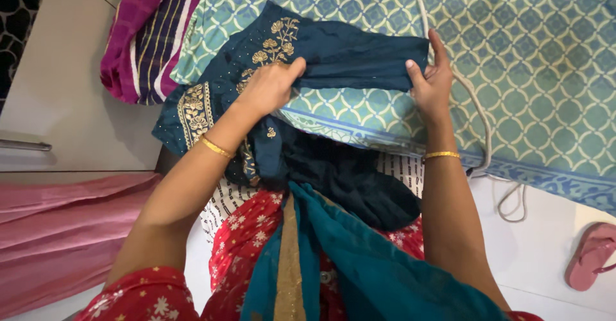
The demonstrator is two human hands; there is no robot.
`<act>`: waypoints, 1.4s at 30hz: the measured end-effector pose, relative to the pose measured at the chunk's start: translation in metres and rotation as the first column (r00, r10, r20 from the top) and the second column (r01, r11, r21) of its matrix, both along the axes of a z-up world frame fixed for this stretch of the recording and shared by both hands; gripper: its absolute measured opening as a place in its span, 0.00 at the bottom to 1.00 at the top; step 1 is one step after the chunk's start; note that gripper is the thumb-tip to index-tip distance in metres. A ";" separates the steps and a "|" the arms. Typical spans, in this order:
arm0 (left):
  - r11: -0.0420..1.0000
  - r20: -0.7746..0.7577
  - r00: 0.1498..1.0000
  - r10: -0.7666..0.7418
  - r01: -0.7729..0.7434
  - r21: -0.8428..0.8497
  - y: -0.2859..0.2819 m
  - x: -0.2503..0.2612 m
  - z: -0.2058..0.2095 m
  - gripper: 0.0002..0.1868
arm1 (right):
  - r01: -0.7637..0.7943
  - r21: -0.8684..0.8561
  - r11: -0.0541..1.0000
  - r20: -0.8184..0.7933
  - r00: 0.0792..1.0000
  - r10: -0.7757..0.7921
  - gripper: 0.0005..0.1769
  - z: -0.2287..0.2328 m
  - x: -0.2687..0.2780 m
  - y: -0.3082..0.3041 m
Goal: The person irons a dark blue garment with gold embroidery on a patterned bedsheet. They spray the fabric with water, smooth it by hand, and use an electric iron to press the material, repeating the process on different sections.
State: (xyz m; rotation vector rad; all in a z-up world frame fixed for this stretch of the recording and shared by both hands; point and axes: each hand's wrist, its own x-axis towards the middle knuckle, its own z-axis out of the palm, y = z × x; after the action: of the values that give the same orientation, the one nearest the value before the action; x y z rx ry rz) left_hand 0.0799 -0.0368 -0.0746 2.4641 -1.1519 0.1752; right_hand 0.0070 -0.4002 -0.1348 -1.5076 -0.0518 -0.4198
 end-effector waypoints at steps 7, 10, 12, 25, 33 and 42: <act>0.997 -0.110 0.994 0.014 -0.022 -0.070 0.008 0.002 0.009 0.16 | 0.021 -0.058 0.998 -0.030 0.999 -0.023 0.41 -0.003 -0.007 0.000; 0.999 -0.141 0.990 0.027 -0.031 -0.027 0.009 0.000 0.010 0.13 | 0.109 -0.089 0.990 0.108 0.989 -0.099 0.43 -0.016 -0.014 0.011; 0.999 -0.154 0.987 0.043 -0.047 -0.018 0.010 0.001 0.011 0.11 | 0.212 0.042 0.976 0.183 0.959 -0.216 0.42 -0.027 -0.018 0.021; 0.980 -0.518 0.856 -0.015 -0.090 -0.177 0.014 0.014 0.020 0.08 | 0.141 -0.107 0.984 -0.285 0.944 -0.167 0.32 0.021 0.001 0.014; 0.785 -0.176 0.835 0.521 -0.550 -0.286 0.013 0.105 -0.040 0.21 | 0.059 -0.684 0.727 -0.359 0.840 -0.406 0.24 0.014 0.004 0.001; 0.650 -0.339 0.750 0.568 -0.661 -0.375 -0.003 0.165 -0.072 0.17 | 0.118 -0.469 0.875 0.084 0.993 -0.088 0.39 0.005 -0.013 0.008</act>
State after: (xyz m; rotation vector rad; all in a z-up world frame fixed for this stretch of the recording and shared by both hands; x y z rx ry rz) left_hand 0.2445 -0.0394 -0.1469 2.2442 -0.0935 0.3587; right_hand -0.0061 -0.3924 -0.1301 -1.9885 -0.1300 -0.5670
